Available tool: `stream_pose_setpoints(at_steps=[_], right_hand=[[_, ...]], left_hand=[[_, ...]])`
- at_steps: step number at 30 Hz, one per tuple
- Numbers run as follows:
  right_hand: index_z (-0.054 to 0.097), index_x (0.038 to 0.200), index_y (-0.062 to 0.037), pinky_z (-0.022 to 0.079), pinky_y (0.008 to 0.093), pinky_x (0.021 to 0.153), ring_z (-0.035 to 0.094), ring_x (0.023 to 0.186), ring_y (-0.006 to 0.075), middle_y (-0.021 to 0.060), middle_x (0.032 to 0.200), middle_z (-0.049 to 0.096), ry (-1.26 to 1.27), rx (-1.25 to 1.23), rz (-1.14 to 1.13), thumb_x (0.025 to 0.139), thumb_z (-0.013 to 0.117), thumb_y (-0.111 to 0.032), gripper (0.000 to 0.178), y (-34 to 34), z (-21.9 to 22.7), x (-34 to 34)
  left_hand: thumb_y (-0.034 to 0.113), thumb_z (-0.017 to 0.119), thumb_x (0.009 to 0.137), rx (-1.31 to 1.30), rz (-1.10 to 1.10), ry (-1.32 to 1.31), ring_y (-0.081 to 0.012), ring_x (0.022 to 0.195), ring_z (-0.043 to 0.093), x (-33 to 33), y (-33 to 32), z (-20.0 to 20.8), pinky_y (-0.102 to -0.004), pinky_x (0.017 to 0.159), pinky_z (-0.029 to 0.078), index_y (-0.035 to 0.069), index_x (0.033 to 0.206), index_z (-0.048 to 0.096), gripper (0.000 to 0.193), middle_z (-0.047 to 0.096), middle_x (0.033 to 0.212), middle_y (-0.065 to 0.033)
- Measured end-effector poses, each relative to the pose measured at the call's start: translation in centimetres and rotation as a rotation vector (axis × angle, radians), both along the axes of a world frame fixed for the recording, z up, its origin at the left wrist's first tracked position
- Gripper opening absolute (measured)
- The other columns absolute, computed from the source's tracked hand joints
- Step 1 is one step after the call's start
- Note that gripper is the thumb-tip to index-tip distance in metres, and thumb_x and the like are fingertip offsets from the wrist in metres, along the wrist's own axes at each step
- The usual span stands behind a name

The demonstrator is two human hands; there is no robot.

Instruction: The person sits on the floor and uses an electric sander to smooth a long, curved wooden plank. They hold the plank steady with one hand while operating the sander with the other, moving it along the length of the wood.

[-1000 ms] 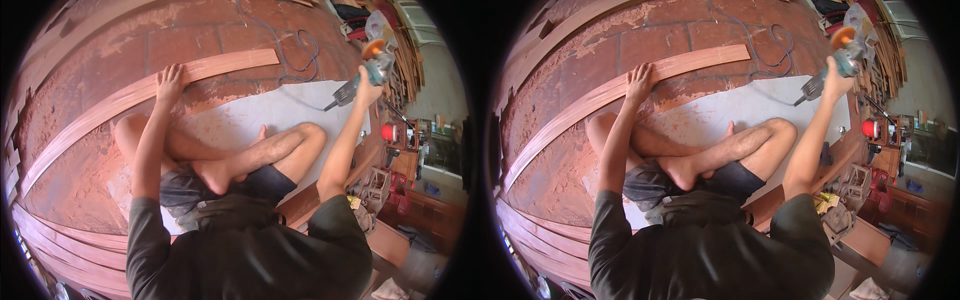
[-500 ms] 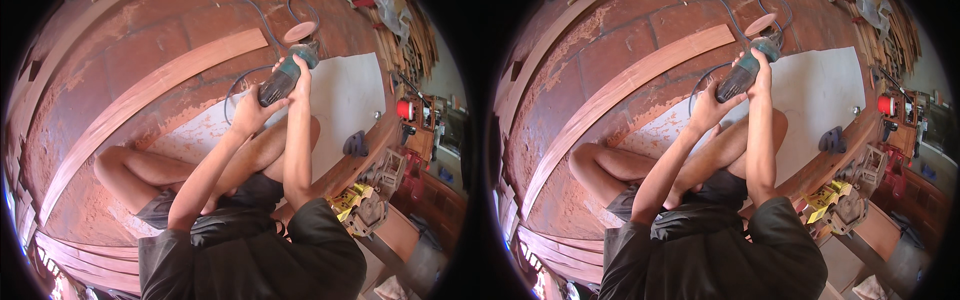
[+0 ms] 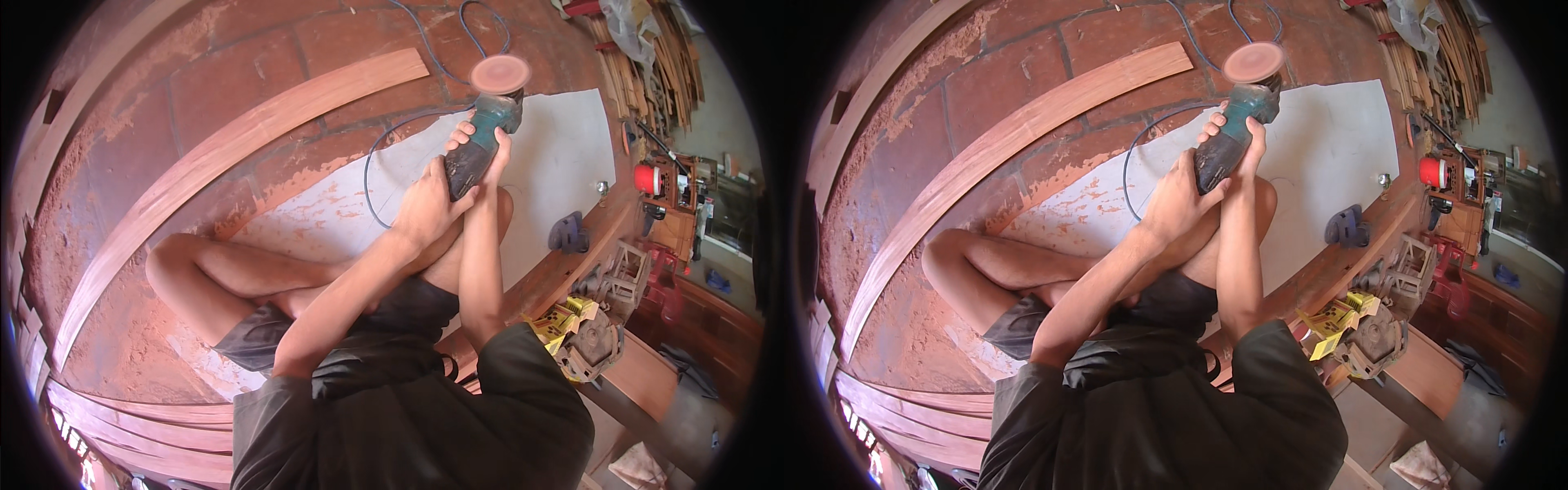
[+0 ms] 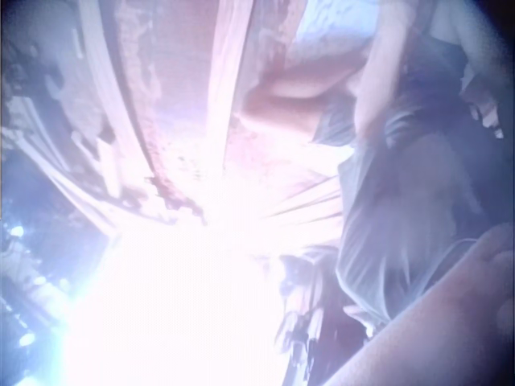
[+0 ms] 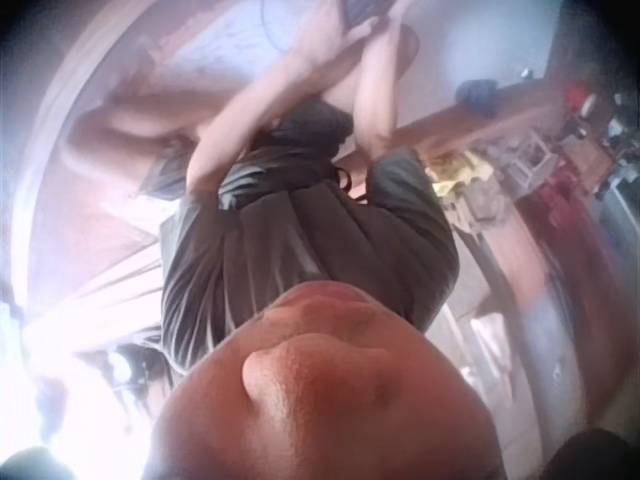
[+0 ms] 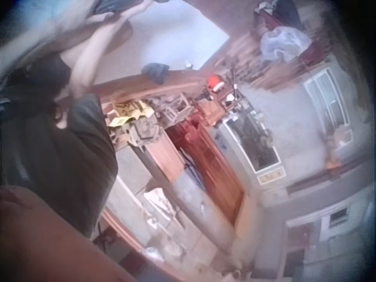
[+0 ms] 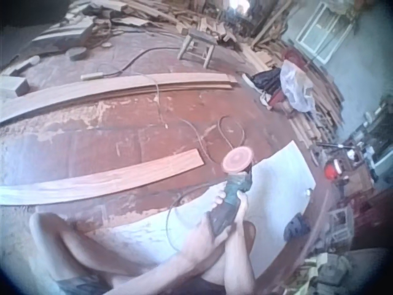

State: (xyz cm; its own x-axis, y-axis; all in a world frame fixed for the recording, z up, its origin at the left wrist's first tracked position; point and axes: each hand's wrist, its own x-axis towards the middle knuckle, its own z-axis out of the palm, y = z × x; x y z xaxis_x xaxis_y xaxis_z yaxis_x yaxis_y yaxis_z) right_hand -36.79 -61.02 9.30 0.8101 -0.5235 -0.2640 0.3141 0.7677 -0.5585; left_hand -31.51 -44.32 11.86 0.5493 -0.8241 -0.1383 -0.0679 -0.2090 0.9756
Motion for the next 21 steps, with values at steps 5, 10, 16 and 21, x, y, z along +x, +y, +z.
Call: stream_pose_setpoints(at_steps=[5,10,16,21], right_hand=[[0.050,0.125,-0.0082,0.049,0.0371,0.083,0.053,0.089,0.0187,0.0054,0.098,0.051,-0.047,0.033,0.061,0.089,0.068,-0.045,0.055,1.3,-1.3,0.6],[0.052,0.123,-0.0054,0.051,0.0396,0.082,0.057,0.090,0.0208,0.0088,0.099,0.056,0.161,-0.152,0.062,0.091,0.070,-0.038,0.049,1.5,-1.1,1.9],[0.065,0.109,-0.0010,0.054,0.0372,0.068,0.068,0.076,0.0200,0.0095,0.090,0.069,0.825,-1.009,0.008,0.080,0.084,-0.021,0.040,-4.3,1.2,5.2],[0.069,0.108,-0.0008,0.055,0.0346,0.074,0.070,0.081,0.0187,0.0098,0.094,0.073,1.149,-1.320,0.079,0.073,0.087,-0.026,0.047,-9.6,-1.1,7.9]], left_hand=[[0.048,0.074,0.092,0.089,-0.015,-0.001,-0.0502,0.094,0.070,0.6,1.6,-0.2,-0.0528,0.080,0.058,-0.011,0.127,0.045,0.074,0.067,0.106,-0.0373],[0.051,0.075,0.091,0.030,0.042,-0.005,-0.0482,0.106,0.067,1.4,2.6,-1.8,-0.0529,0.092,0.054,-0.009,0.127,0.052,0.074,0.066,0.114,-0.0353],[0.050,0.074,0.091,0.334,0.217,-0.691,-0.0437,0.136,0.049,15.8,11.1,-9.9,-0.0500,0.109,0.046,0.000,0.138,0.054,0.072,0.052,0.144,-0.0277],[0.059,0.054,0.101,0.744,0.448,-0.996,-0.0367,0.158,0.020,25.3,18.9,-17.1,-0.0527,0.128,0.015,0.007,0.156,0.042,0.077,0.031,0.166,-0.0192]])
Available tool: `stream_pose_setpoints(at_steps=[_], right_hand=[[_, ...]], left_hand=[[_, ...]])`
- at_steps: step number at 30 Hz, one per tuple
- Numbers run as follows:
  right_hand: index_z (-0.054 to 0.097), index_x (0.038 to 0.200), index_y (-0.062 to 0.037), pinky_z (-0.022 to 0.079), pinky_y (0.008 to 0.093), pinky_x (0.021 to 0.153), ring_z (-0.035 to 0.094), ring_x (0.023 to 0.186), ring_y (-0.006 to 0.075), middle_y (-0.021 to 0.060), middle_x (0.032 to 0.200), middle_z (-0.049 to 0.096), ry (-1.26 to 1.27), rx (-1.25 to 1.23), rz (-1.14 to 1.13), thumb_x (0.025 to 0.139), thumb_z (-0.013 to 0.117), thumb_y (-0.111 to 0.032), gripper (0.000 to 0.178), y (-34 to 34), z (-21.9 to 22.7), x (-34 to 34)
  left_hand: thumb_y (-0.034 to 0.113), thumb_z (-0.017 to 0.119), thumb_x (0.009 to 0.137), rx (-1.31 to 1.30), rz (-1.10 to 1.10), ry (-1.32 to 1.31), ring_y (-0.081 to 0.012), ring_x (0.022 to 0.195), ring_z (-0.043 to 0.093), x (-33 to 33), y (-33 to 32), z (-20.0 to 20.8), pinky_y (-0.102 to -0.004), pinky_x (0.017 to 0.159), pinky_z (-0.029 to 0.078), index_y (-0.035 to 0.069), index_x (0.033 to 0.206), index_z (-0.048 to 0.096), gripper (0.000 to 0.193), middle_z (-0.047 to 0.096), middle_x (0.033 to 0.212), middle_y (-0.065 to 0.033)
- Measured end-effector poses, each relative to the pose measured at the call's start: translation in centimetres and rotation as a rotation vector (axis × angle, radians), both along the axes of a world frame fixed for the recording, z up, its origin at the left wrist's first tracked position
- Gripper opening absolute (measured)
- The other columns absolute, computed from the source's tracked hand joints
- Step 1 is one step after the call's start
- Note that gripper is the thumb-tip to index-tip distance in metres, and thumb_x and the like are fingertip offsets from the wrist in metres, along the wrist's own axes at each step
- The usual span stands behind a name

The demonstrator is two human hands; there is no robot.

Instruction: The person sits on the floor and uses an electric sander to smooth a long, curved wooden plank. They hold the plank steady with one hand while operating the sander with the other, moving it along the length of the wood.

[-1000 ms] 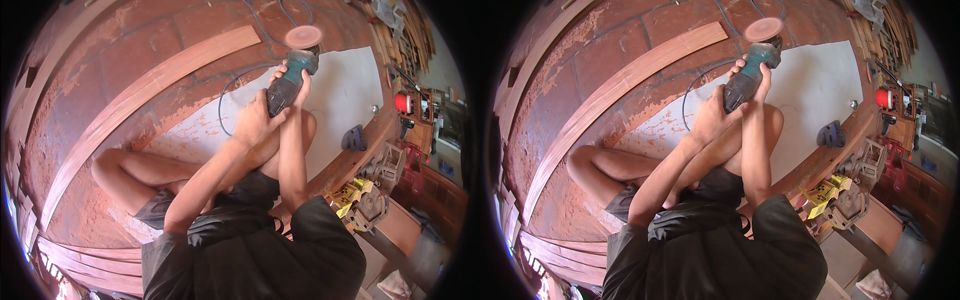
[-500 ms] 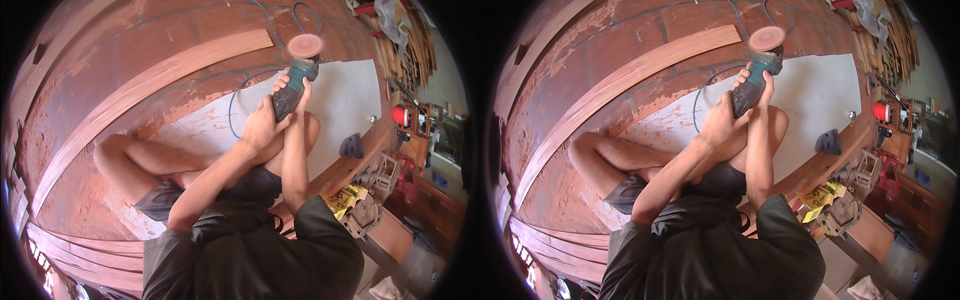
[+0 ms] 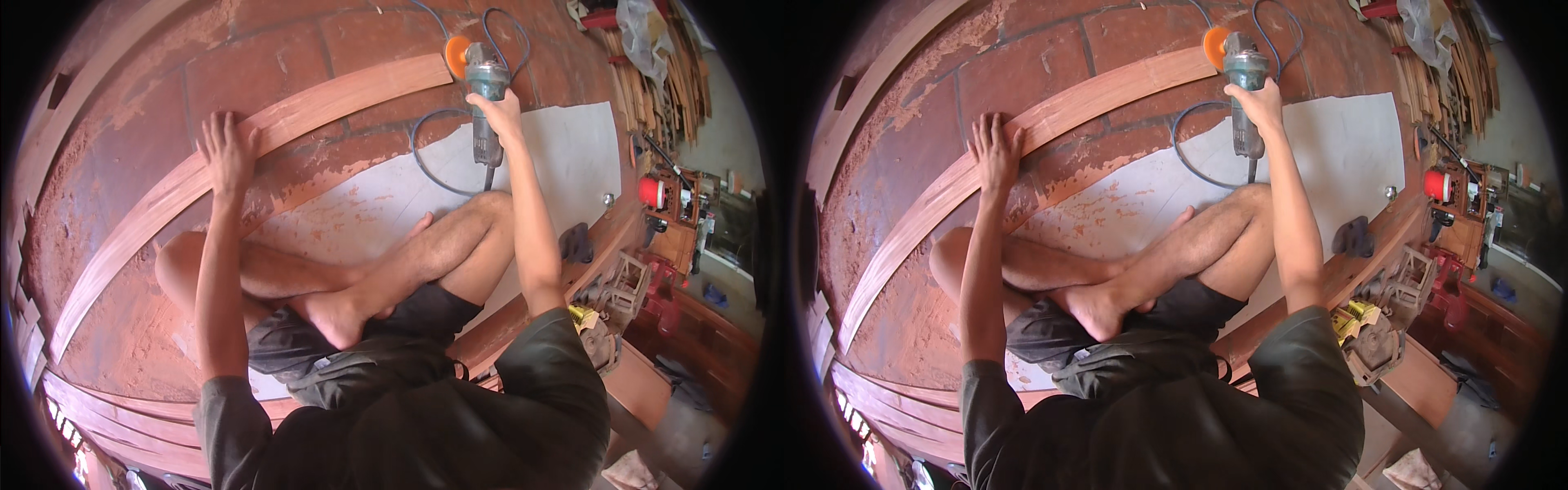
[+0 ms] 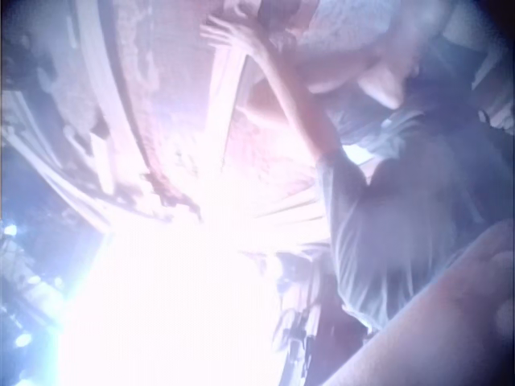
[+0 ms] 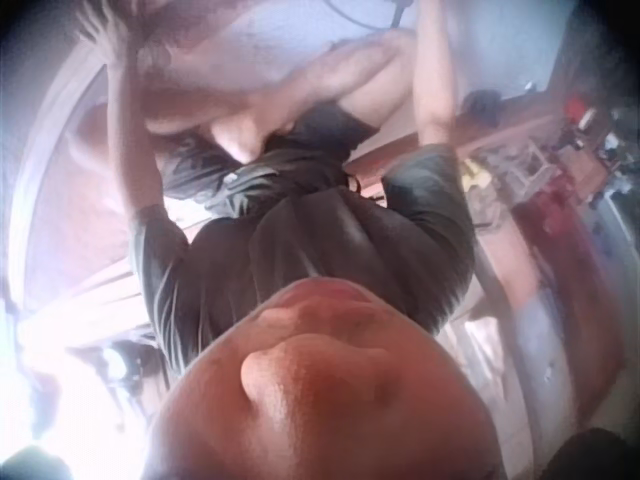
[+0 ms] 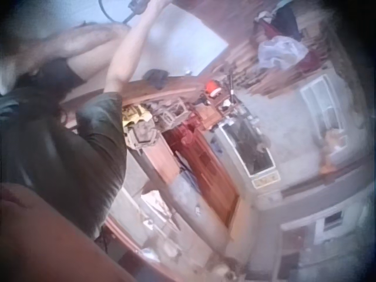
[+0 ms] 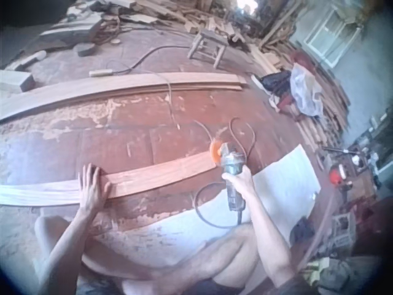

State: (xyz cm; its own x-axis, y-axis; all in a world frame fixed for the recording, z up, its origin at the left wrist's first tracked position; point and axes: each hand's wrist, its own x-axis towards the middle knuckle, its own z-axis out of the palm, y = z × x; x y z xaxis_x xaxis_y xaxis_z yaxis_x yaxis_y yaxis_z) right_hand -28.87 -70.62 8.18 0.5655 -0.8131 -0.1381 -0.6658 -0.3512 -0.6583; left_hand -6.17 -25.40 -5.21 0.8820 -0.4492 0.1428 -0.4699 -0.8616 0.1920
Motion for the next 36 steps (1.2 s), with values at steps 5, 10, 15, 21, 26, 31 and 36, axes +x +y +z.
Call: stream_pose_setpoints(at_steps=[5,10,15,21,26,31,36], right_hand=[[0.069,0.109,0.0003,0.054,0.0372,0.084,0.071,0.090,0.0232,0.0130,0.098,0.074,0.215,-0.130,0.110,0.070,0.087,-0.032,0.054,-0.7,-2.3,0.3],[0.068,0.110,0.0017,0.054,0.0395,0.088,0.072,0.096,0.0292,0.0172,0.102,0.074,0.245,-0.093,0.103,0.070,0.087,-0.034,0.057,0.0,-3.9,1.2],[0.061,0.120,0.0062,0.054,0.0460,0.097,0.070,0.110,0.0393,0.0277,0.116,0.071,0.308,-0.154,0.130,0.067,0.087,-0.039,0.074,0.0,-4.3,2.6],[0.058,0.125,0.0087,0.054,0.0463,0.100,0.069,0.115,0.0411,0.0316,0.119,0.069,0.386,-0.108,0.064,0.068,0.085,-0.040,0.080,1.4,-3.4,4.9],[0.057,0.127,0.0104,0.054,0.0459,0.101,0.069,0.115,0.0415,0.0325,0.122,0.068,0.400,-0.176,0.139,0.066,0.086,-0.042,0.086,4.5,-3.8,5.5],[0.070,0.107,0.0039,0.058,0.0413,0.086,0.075,0.096,0.0324,0.0237,0.102,0.075,0.435,-0.123,0.019,0.067,0.086,-0.039,0.061,-1.0,-4.0,5.4],[0.065,0.121,0.0040,0.056,0.0421,0.093,0.072,0.107,0.0352,0.0246,0.112,0.074,0.372,-0.201,0.107,0.068,0.085,-0.040,0.072,5.2,-4.0,6.8]], left_hand=[[0.057,0.052,0.100,-0.092,-0.010,-0.067,-0.0267,0.155,0.030,-0.1,0.6,0.4,-0.0487,0.127,0.021,0.016,0.156,0.045,0.070,0.036,0.166,-0.0104],[0.057,0.052,0.101,-0.055,0.000,-0.058,-0.0269,0.155,0.030,0.1,1.0,0.6,-0.0473,0.127,0.022,0.019,0.157,0.044,0.069,0.036,0.167,-0.0091],[0.056,0.054,0.100,-0.087,-0.005,-0.080,-0.0276,0.154,0.034,0.1,1.0,0.9,-0.0477,0.125,0.025,0.017,0.154,0.049,0.067,0.040,0.164,-0.0094],[0.054,0.053,0.101,-0.090,0.005,-0.081,-0.0254,0.153,0.035,0.1,0.7,0.7,-0.0454,0.125,0.025,0.019,0.155,0.048,0.064,0.041,0.164,-0.0080],[0.054,0.052,0.102,-0.066,0.014,-0.079,-0.0251,0.153,0.035,0.1,1.2,0.5,-0.0453,0.125,0.025,0.020,0.155,0.048,0.064,0.040,0.165,-0.0079],[0.054,0.052,0.101,-0.088,-0.014,-0.091,-0.0279,0.153,0.036,0.2,0.6,0.5,-0.0472,0.125,0.026,0.017,0.153,0.050,0.064,0.042,0.163,-0.0109],[0.053,0.052,0.101,-0.047,-0.013,-0.100,-0.0284,0.152,0.036,0.1,0.9,0.5,-0.0474,0.125,0.026,0.017,0.154,0.049,0.064,0.041,0.163,-0.0113]])
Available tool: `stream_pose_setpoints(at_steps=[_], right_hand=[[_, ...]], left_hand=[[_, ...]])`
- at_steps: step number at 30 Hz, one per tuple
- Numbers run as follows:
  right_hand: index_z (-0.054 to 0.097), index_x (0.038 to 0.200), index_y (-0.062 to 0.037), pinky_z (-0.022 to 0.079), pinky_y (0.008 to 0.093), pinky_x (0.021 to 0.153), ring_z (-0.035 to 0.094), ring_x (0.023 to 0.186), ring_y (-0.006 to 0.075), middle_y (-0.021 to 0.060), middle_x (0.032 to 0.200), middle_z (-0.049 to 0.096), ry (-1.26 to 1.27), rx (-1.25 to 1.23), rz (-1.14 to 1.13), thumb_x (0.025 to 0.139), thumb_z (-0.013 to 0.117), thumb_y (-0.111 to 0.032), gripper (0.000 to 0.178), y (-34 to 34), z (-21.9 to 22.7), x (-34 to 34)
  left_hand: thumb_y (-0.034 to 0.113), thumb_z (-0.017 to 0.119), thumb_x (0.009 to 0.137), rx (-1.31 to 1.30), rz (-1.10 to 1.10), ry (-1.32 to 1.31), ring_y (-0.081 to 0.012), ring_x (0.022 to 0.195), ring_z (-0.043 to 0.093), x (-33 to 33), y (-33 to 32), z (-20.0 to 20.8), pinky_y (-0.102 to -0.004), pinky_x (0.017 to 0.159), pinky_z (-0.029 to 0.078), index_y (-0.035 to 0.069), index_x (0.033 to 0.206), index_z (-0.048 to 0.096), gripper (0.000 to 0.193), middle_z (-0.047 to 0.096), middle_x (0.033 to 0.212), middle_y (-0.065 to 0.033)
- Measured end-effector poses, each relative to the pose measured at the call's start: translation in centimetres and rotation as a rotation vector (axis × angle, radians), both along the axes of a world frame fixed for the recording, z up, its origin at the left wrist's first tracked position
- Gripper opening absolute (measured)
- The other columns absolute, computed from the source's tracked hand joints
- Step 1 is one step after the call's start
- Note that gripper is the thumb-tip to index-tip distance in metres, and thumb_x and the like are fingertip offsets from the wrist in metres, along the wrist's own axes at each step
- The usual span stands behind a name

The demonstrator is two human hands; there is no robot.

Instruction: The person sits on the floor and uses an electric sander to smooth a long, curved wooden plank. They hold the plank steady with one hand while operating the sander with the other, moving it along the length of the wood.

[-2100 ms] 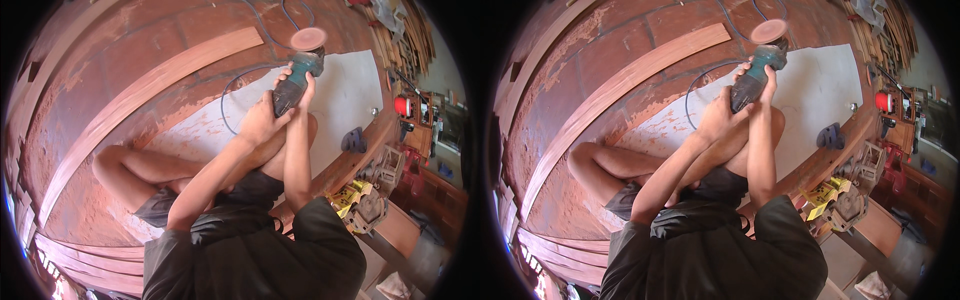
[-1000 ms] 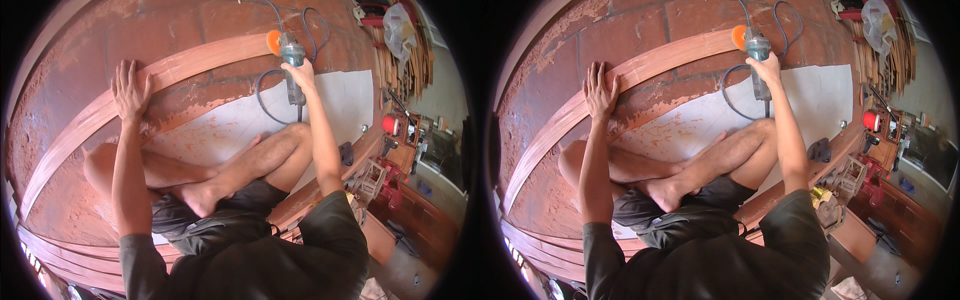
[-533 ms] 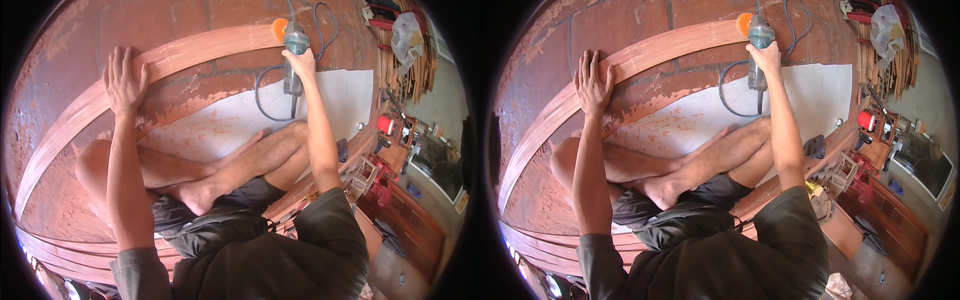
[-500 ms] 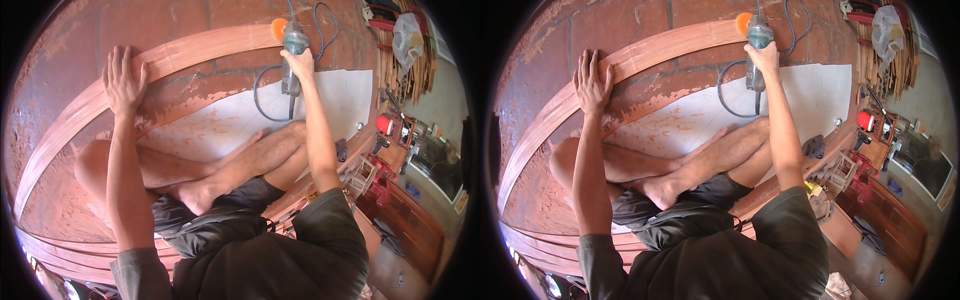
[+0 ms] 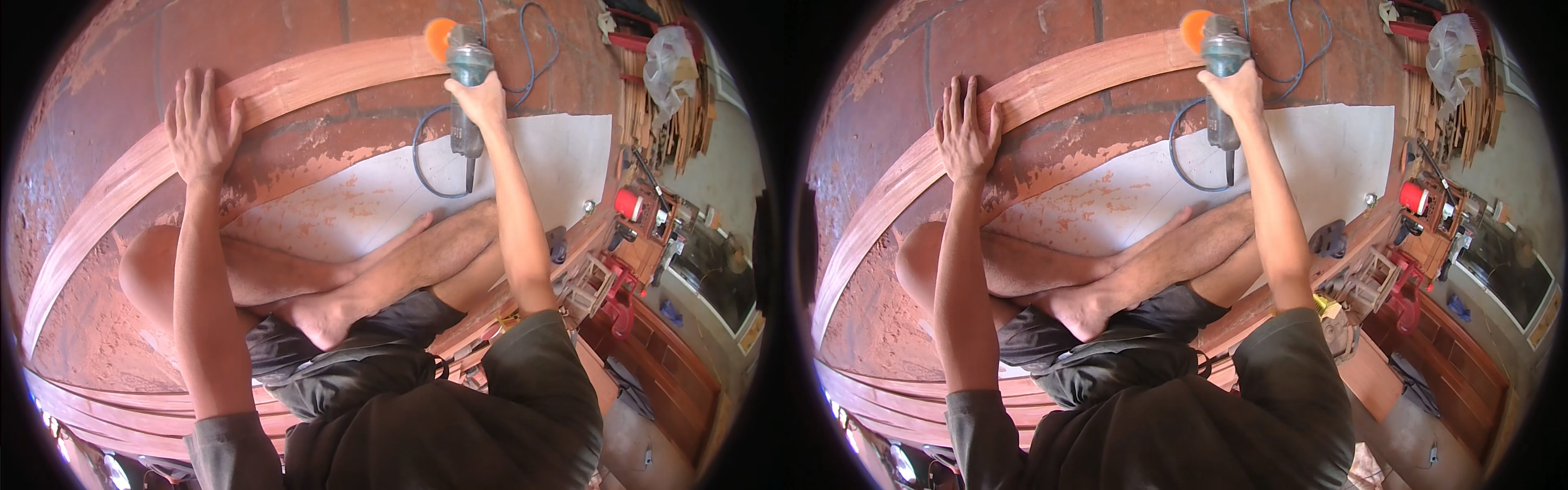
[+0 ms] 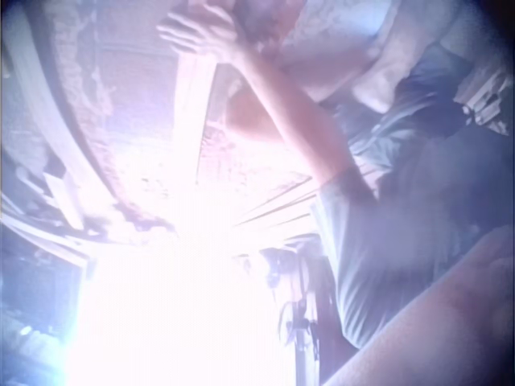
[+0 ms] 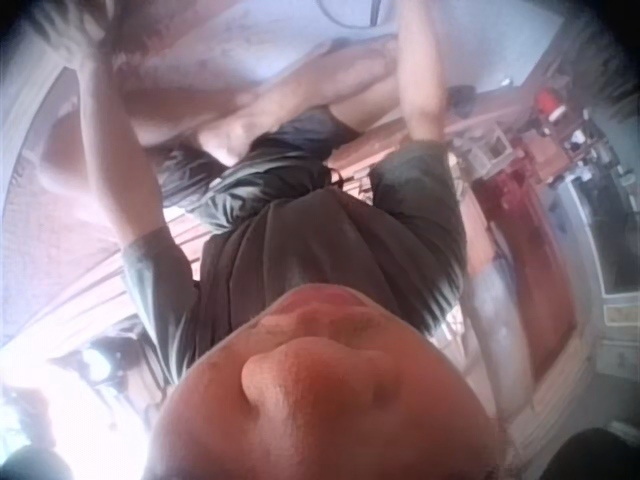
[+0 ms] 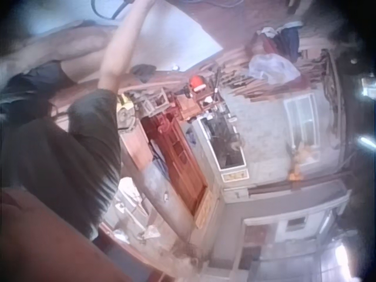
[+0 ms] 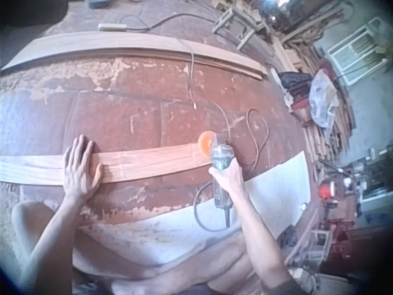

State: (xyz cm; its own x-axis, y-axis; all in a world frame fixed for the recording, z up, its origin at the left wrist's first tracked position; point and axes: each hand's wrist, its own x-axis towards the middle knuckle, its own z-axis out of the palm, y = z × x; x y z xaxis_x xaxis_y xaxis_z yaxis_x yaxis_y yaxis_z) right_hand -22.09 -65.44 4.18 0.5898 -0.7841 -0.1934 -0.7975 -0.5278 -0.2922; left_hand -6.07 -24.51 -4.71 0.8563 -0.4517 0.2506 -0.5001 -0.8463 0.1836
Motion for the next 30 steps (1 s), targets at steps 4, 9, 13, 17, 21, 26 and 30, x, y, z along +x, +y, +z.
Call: stream_pose_setpoints(at_steps=[4,9,13,17,21,26,30], right_hand=[[0.067,0.118,0.0028,0.057,0.0420,0.091,0.074,0.103,0.0332,0.0237,0.109,0.075,0.010,-0.040,0.087,0.066,0.084,-0.038,0.068,-1.2,0.3,0.3],[0.071,0.111,0.0012,0.058,0.0410,0.087,0.075,0.097,0.0306,0.0212,0.103,0.076,-0.004,-0.003,-0.068,0.068,0.084,-0.036,0.058,-3.4,-0.2,0.5],[0.069,0.117,0.0009,0.056,0.0427,0.095,0.073,0.106,0.0333,0.0226,0.111,0.075,-0.037,-0.047,0.076,0.066,0.086,-0.038,0.066,1.4,-0.9,1.1],[0.073,0.109,-0.0011,0.058,0.0414,0.088,0.075,0.099,0.0317,0.0196,0.103,0.076,0.046,0.016,-0.065,0.066,0.085,-0.037,0.057,-1.7,0.3,1.6],[0.072,0.111,-0.0015,0.057,0.0415,0.089,0.074,0.100,0.0323,0.0202,0.104,0.076,-0.049,0.047,-0.049,0.065,0.085,-0.036,0.059,0.8,-0.6,1.2],[0.068,0.114,0.0025,0.057,0.0427,0.091,0.074,0.102,0.0344,0.0232,0.107,0.075,-0.027,0.030,0.102,0.066,0.085,-0.036,0.063,4.1,-0.3,1.0],[0.072,0.102,-0.0005,0.059,0.0394,0.081,0.076,0.087,0.0273,0.0171,0.096,0.077,-0.026,0.054,-0.088,0.067,0.085,-0.032,0.049,0.1,-0.1,0.9]], left_hand=[[0.052,0.053,0.101,-0.014,-0.008,-0.005,-0.0284,0.152,0.036,0.0,0.0,0.0,-0.0475,0.124,0.027,0.018,0.155,0.049,0.064,0.041,0.163,-0.0112],[0.054,0.051,0.102,-0.020,0.000,0.015,-0.0261,0.154,0.033,0.0,-0.5,0.1,-0.0456,0.126,0.024,0.021,0.158,0.045,0.065,0.038,0.166,-0.0087],[0.052,0.054,0.100,-0.017,0.000,-0.029,-0.0282,0.151,0.038,-0.1,0.1,-0.3,-0.0475,0.124,0.027,0.019,0.154,0.051,0.063,0.043,0.162,-0.0110],[0.054,0.051,0.102,-0.016,0.006,0.024,-0.0257,0.155,0.032,-0.2,-0.4,-0.2,-0.0454,0.126,0.023,0.023,0.160,0.043,0.066,0.036,0.167,-0.0079],[0.054,0.051,0.102,0.007,0.013,0.020,-0.0255,0.155,0.033,0.0,-0.3,-0.3,-0.0451,0.126,0.023,0.023,0.159,0.044,0.066,0.037,0.167,-0.0081],[0.054,0.051,0.102,0.003,0.018,0.007,-0.0254,0.154,0.033,-0.2,0.6,-0.3,-0.0444,0.126,0.024,0.023,0.159,0.044,0.066,0.038,0.166,-0.0083],[0.054,0.052,0.101,-0.024,-0.002,0.004,-0.0266,0.153,0.035,-0.1,0.1,0.0,-0.0455,0.125,0.025,0.021,0.157,0.046,0.065,0.040,0.165,-0.0099]])
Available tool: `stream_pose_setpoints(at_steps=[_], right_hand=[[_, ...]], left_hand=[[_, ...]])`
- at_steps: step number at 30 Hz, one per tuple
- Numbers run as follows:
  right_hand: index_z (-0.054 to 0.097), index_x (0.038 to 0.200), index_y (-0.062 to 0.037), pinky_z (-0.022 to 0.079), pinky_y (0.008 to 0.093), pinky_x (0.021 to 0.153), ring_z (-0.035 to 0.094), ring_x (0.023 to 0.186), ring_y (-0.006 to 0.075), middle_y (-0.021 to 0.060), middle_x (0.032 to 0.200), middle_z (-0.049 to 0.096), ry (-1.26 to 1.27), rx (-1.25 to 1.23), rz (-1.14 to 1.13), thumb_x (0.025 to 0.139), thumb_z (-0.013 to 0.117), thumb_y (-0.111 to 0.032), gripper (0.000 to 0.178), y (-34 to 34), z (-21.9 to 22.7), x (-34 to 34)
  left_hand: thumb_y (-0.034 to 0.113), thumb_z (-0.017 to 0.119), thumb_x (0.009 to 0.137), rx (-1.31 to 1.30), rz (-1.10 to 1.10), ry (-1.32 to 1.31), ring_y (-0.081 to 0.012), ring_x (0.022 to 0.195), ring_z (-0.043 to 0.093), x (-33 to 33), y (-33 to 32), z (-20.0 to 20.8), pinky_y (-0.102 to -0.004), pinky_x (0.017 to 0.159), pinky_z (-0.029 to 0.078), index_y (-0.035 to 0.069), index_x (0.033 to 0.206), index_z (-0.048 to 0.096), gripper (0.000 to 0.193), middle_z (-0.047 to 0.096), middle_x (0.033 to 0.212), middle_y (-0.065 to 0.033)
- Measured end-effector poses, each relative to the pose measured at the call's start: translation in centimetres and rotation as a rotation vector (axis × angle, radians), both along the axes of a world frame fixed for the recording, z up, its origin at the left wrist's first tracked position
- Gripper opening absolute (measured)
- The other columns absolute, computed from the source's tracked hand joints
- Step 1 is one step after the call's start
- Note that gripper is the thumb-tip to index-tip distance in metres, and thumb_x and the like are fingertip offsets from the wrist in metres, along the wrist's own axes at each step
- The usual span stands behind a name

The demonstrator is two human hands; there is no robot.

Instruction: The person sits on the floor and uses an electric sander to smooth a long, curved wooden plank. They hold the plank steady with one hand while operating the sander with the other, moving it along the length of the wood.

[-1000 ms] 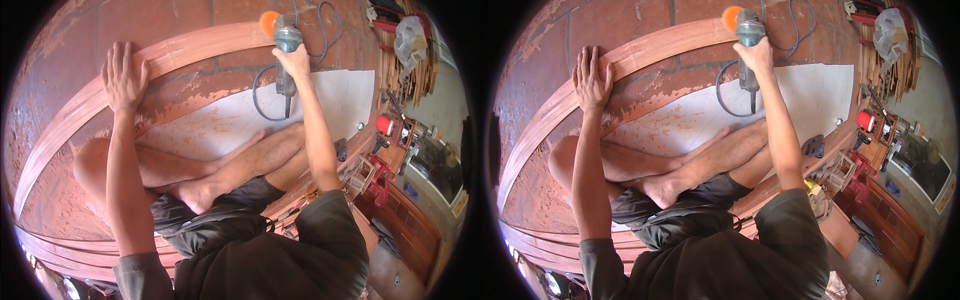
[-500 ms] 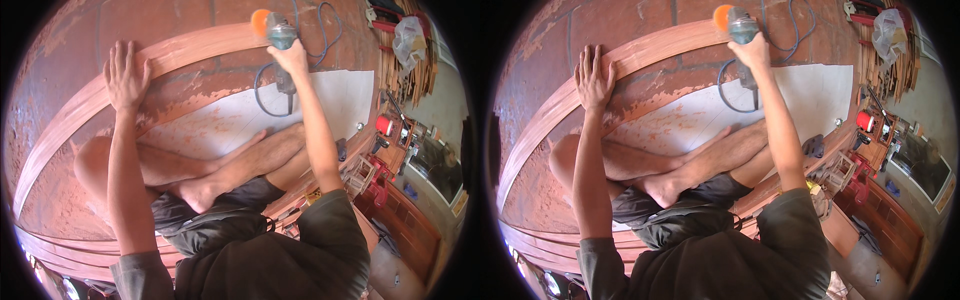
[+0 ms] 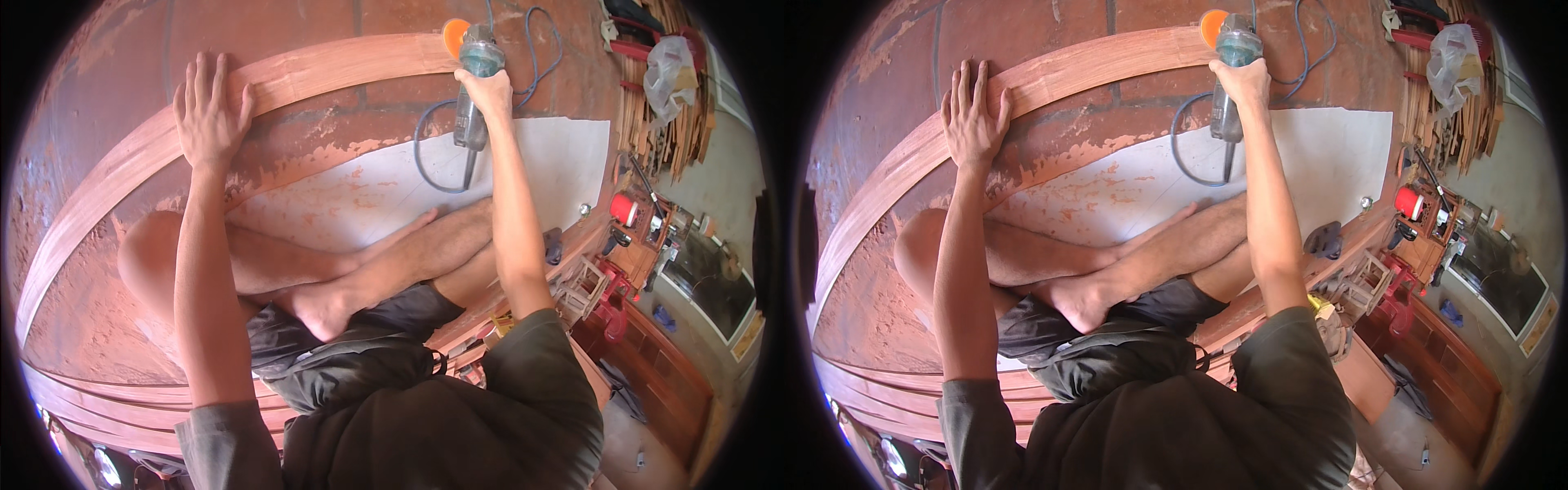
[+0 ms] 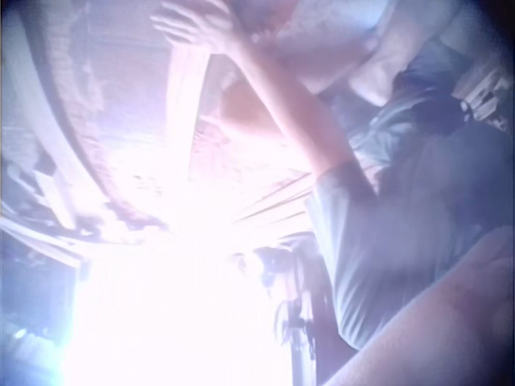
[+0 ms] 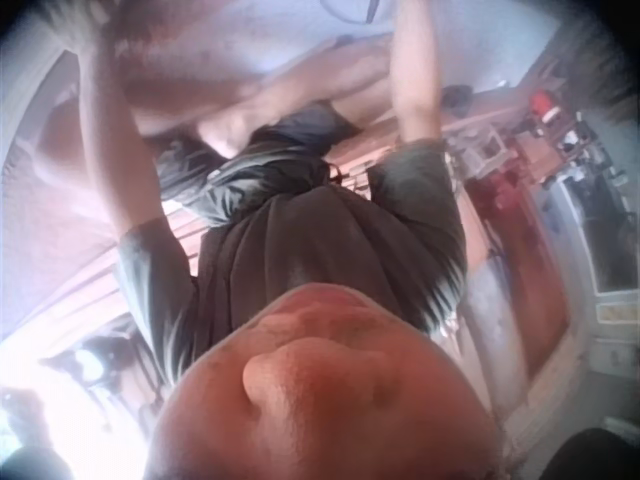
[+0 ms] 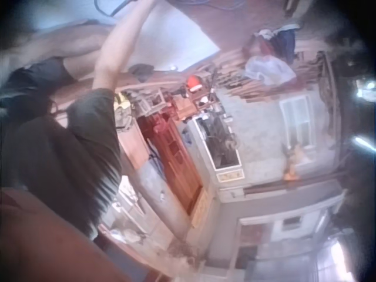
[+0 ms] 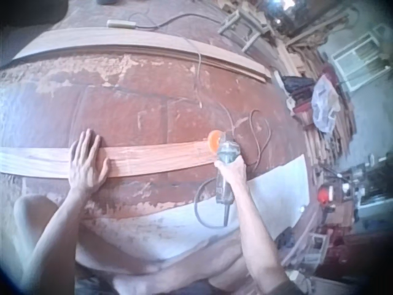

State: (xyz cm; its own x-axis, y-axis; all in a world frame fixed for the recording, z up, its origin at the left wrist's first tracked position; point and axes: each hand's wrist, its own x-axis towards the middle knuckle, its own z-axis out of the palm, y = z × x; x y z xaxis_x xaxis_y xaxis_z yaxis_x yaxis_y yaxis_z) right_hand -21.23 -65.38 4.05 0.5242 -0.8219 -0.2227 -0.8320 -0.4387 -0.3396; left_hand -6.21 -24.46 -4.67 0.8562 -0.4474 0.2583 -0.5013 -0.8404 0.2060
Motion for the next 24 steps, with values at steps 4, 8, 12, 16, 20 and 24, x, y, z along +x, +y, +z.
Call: stream_pose_setpoints(at_steps=[4,8,12,16,20,24], right_hand=[[0.063,0.121,0.0036,0.056,0.0438,0.095,0.071,0.108,0.0366,0.0254,0.113,0.073,0.018,0.012,0.055,0.064,0.086,-0.036,0.073,6.4,0.7,-0.1],[0.057,0.125,0.0090,0.055,0.0454,0.100,0.071,0.111,0.0418,0.0323,0.116,0.070,0.075,0.021,0.056,0.064,0.087,-0.037,0.082,8.4,2.1,-0.4],[0.062,0.121,0.0091,0.057,0.0424,0.098,0.072,0.109,0.0385,0.0299,0.115,0.072,0.036,0.060,-0.086,0.064,0.088,-0.036,0.077,0.6,0.3,-2.3],[0.071,0.108,0.0044,0.058,0.0408,0.089,0.075,0.099,0.0328,0.0237,0.102,0.076,0.002,-0.029,-0.086,0.065,0.087,-0.035,0.060,2.4,-0.3,-3.4],[0.060,0.126,0.0077,0.053,0.0430,0.101,0.068,0.117,0.0362,0.0294,0.123,0.069,0.070,-0.005,0.072,0.064,0.087,-0.038,0.081,7.9,1.0,-1.7],[0.070,0.113,0.0067,0.058,0.0428,0.094,0.075,0.103,0.0360,0.0286,0.110,0.074,-0.040,0.076,-0.005,0.064,0.087,-0.035,0.067,1.5,1.2,-2.0]], left_hand=[[0.053,0.053,0.100,-0.010,-0.013,-0.025,-0.0290,0.151,0.038,0.2,-0.2,0.2,-0.0470,0.124,0.027,0.018,0.153,0.051,0.063,0.043,0.162,-0.0119],[0.053,0.052,0.101,-0.038,0.006,0.007,-0.0283,0.152,0.036,0.1,0.0,-0.2,-0.0468,0.124,0.025,0.018,0.154,0.050,0.064,0.041,0.163,-0.0121],[0.053,0.052,0.101,0.031,0.021,0.001,-0.0285,0.152,0.036,-0.2,-0.2,-0.2,-0.0472,0.125,0.025,0.017,0.154,0.049,0.065,0.041,0.163,-0.0130],[0.052,0.053,0.100,-0.011,-0.006,-0.011,-0.0289,0.151,0.037,-0.3,-0.5,-0.2,-0.0476,0.124,0.027,0.017,0.154,0.050,0.064,0.042,0.163,-0.0126],[0.051,0.054,0.100,-0.033,0.003,-0.028,-0.0287,0.151,0.038,0.6,-0.3,0.1,-0.0479,0.123,0.027,0.017,0.153,0.050,0.063,0.042,0.163,-0.0123],[0.051,0.053,0.100,-0.026,0.007,-0.026,-0.0278,0.152,0.037,0.0,-0.1,0.0,-0.0479,0.124,0.027,0.017,0.152,0.051,0.062,0.042,0.162,-0.0120]])
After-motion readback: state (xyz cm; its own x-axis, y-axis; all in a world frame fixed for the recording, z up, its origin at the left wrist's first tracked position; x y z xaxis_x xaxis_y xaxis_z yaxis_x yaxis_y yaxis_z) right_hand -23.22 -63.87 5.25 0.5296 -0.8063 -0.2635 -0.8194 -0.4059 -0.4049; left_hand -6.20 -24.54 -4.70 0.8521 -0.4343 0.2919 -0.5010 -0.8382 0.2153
